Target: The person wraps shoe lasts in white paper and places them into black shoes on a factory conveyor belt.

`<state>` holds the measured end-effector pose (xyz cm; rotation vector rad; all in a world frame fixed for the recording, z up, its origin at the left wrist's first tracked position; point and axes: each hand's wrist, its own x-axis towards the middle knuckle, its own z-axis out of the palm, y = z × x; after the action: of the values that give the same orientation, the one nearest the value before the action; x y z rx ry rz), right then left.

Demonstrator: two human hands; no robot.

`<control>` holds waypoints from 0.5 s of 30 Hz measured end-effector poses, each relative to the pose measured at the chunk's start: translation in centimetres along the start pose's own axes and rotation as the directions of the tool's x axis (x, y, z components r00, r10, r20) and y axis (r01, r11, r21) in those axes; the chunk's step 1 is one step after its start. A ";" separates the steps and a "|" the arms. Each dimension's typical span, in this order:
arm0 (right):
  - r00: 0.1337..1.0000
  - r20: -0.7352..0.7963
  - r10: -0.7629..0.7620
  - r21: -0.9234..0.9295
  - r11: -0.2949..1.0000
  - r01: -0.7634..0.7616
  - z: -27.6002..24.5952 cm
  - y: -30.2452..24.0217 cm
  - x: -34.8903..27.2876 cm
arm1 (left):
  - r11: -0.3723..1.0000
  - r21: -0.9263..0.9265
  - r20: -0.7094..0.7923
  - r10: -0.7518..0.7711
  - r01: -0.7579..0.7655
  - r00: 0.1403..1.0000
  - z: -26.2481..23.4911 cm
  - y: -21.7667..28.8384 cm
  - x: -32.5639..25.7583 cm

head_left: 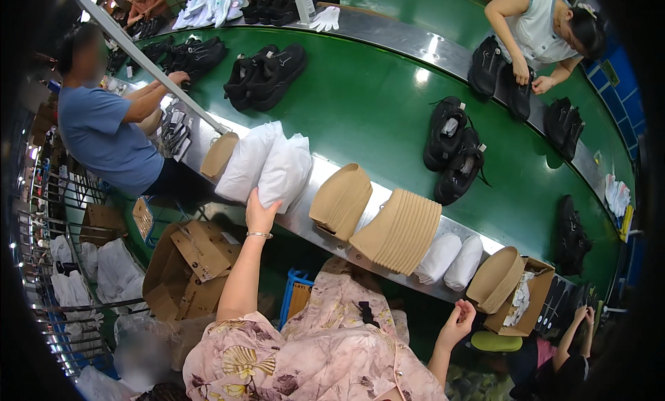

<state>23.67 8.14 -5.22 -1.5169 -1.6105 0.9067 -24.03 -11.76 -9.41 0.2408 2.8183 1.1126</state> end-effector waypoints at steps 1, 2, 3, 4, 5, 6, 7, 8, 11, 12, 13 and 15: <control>1.000 0.024 0.008 0.039 0.999 -0.009 0.2 -0.3 0.1 | 0.996 -0.070 0.014 -0.047 0.047 0.999 0.0 -0.7 0.0; 1.000 0.015 0.012 0.031 0.999 -0.012 0.6 -0.9 0.1 | 0.999 -0.034 -0.015 0.014 -0.015 1.000 -0.4 0.0 0.0; 0.999 0.045 -0.006 -0.005 1.000 0.006 0.9 -1.7 0.3 | 0.997 0.008 -0.042 0.076 -0.076 0.996 -1.8 1.7 -0.5; 0.997 0.077 -0.024 -0.036 0.999 0.027 1.2 -2.9 0.7 | 0.989 0.052 -0.071 0.139 -0.136 0.988 -3.6 3.8 -1.2; 0.994 0.104 -0.045 -0.061 0.997 0.051 1.6 -4.3 1.3 | 0.991 -0.035 -0.107 0.129 -0.133 0.986 -5.5 6.8 -1.9; 0.988 0.104 -0.117 -0.109 0.986 0.128 2.3 -5.7 1.9 | 0.982 -0.125 -0.146 0.120 -0.139 0.982 -7.6 10.5 -2.8; 0.988 0.111 -0.108 0.023 0.994 0.106 3.5 -7.2 2.4 | 0.965 -0.214 -0.179 0.115 -0.153 0.977 -8.7 13.6 -3.7; 0.989 0.114 -0.098 0.151 0.985 0.081 4.8 -8.9 2.9 | 0.933 -0.296 -0.179 0.156 -0.205 0.971 -8.8 15.7 -4.6; 0.864 0.475 -0.167 0.304 0.953 0.017 9.8 -16.3 4.0 | 0.813 -0.522 -0.001 0.303 -0.259 0.953 -6.7 21.2 -8.5; 0.813 0.529 -0.242 0.433 0.901 -0.014 11.3 -18.0 4.2 | 0.842 -0.483 0.105 0.329 -0.241 0.938 -5.4 22.3 -10.0; 0.803 0.528 -0.275 0.554 0.829 -0.081 13.1 -18.4 4.3 | 0.778 -0.567 0.112 0.398 -0.270 0.910 -4.0 23.7 -11.8; 0.884 0.466 -0.023 0.760 0.523 -0.387 14.9 -18.2 3.6 | 0.699 -0.561 0.065 0.572 -0.444 0.818 0.2 24.3 -15.2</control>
<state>1.71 10.63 3.66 -0.7927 -0.9465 1.9143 -6.39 3.09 7.61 1.0761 2.1576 1.7691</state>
